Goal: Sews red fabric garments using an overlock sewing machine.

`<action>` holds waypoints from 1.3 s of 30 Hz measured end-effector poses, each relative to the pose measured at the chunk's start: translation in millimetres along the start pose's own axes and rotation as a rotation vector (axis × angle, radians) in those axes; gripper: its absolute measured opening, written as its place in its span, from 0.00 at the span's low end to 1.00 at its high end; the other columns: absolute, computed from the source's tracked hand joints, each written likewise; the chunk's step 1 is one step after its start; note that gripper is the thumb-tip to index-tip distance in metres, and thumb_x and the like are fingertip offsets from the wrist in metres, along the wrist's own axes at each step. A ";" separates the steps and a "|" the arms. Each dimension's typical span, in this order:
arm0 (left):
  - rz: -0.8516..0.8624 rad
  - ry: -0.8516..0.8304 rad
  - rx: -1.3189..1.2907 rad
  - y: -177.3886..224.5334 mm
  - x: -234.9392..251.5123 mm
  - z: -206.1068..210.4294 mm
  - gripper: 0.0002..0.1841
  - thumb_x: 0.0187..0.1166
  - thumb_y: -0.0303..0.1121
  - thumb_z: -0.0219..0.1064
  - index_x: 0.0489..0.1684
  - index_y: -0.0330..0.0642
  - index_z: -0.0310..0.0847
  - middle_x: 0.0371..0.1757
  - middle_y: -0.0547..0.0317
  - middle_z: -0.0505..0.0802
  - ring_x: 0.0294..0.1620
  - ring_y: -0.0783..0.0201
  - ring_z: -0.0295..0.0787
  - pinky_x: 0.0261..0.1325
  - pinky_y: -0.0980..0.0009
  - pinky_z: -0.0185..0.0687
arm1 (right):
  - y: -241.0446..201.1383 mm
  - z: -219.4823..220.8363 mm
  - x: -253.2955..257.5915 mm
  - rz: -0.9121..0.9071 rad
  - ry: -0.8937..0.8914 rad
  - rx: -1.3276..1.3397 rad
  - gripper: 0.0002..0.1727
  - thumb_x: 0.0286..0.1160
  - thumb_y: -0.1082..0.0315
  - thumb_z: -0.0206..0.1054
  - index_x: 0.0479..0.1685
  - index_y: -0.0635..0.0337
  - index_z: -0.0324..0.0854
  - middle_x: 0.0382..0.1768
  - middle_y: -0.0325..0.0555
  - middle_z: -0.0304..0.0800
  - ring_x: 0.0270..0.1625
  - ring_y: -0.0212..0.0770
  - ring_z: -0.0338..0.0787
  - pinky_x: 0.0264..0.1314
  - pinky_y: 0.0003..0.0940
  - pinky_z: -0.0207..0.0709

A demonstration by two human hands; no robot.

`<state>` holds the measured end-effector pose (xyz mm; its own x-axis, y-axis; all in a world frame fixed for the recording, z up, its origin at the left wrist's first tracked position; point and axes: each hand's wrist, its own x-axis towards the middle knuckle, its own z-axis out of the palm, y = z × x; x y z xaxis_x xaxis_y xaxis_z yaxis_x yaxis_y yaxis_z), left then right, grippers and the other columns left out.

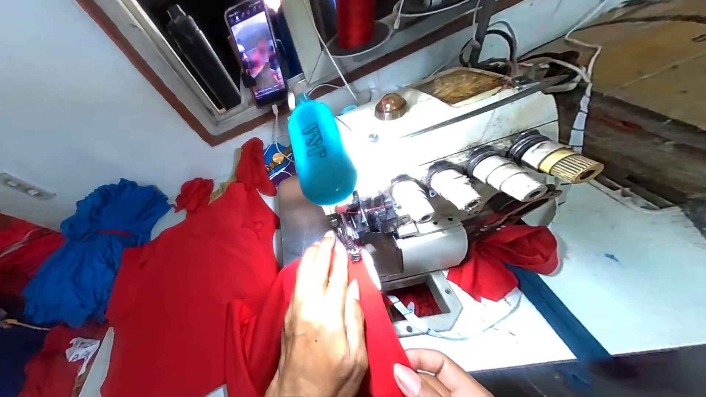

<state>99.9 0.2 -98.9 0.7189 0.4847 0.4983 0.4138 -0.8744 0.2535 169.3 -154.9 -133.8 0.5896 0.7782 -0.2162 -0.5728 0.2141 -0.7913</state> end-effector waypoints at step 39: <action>-0.781 -0.439 -1.036 60.4 -89.0 -3.0 0.18 0.92 0.31 0.52 0.59 0.30 0.87 0.48 0.52 0.97 0.38 0.63 0.96 0.46 0.64 0.94 | -5.1 -34.1 -7.4 -0.318 0.069 -1.268 0.14 0.81 0.61 0.66 0.45 0.63 0.92 0.38 0.53 0.95 0.42 0.54 0.95 0.46 0.59 0.85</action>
<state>59.3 -95.8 -125.5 0.6901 0.6535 -0.3109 0.3252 0.1038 0.9399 187.2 -181.9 -147.6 0.6484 0.7571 0.0800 0.5049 -0.3490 -0.7895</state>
